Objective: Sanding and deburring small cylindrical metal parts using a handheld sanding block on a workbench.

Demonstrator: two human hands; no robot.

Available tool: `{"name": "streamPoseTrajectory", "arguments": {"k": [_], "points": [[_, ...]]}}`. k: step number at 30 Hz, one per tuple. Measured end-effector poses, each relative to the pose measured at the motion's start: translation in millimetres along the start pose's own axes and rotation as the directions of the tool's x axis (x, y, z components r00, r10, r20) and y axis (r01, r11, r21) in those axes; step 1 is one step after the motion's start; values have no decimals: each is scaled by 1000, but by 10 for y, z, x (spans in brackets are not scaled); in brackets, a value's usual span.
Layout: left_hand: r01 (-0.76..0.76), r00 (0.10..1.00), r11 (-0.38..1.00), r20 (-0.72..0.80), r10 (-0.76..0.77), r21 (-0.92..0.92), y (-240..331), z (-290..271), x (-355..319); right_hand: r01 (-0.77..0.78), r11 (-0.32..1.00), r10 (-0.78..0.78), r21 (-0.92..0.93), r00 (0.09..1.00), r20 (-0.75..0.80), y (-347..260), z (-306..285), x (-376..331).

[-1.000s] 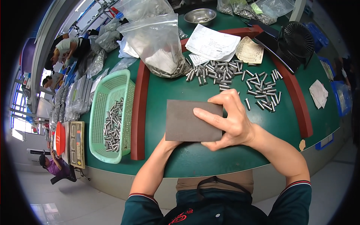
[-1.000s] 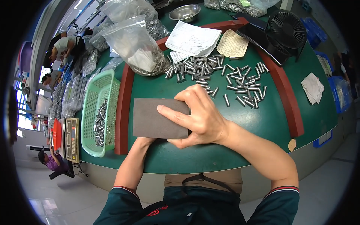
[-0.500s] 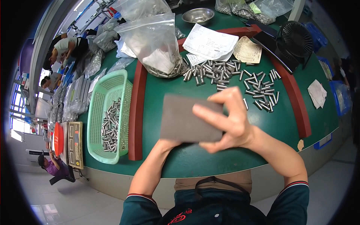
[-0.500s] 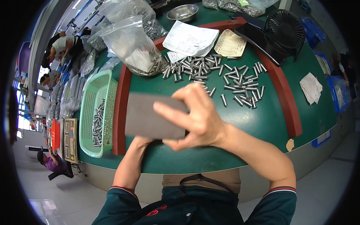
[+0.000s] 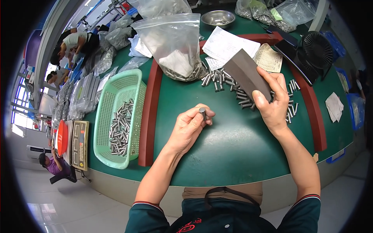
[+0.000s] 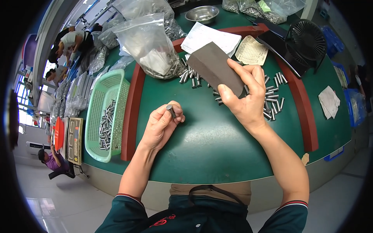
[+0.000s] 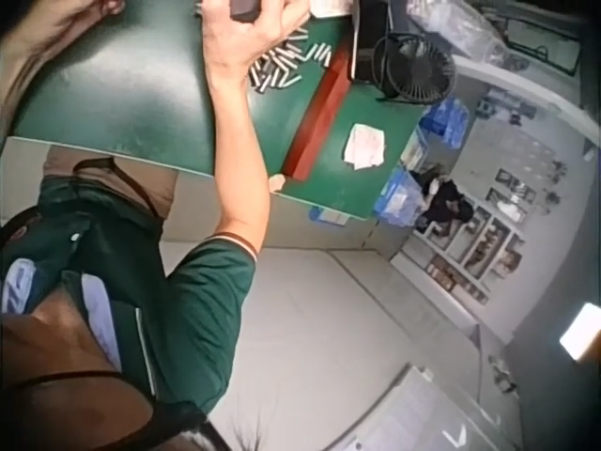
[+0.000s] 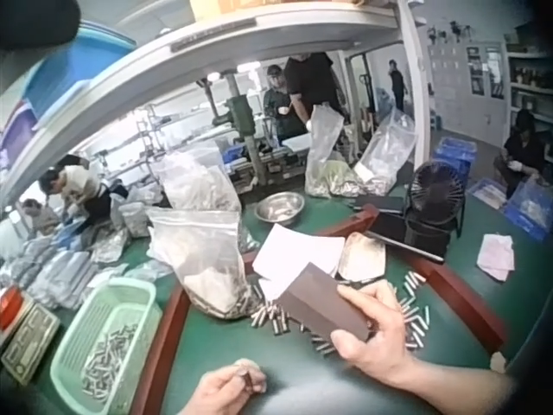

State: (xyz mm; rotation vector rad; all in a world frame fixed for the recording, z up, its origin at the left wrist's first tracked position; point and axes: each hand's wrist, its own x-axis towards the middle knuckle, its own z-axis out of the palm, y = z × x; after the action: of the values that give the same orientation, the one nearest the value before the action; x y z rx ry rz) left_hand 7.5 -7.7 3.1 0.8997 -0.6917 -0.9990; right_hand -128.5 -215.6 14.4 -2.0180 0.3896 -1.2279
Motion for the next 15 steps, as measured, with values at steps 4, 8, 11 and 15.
{"name": "streamPoseTrajectory", "arguments": {"k": [4,8,11,15], "points": [[-7,999,1000,-52,7,7,23,-1,-3,-41,999,40,19,999,37,21,5,-27],[55,991,998,-119,-54,4,38,33,15,-31,999,31,6,997,72,8,14,-37],[72,987,996,-137,-79,-60,56,40,21,-23,1000,22,10,996,85,6,17,-45],[99,978,986,-170,-121,-135,56,41,27,-46,999,44,25,995,88,-6,10,-40]]}}
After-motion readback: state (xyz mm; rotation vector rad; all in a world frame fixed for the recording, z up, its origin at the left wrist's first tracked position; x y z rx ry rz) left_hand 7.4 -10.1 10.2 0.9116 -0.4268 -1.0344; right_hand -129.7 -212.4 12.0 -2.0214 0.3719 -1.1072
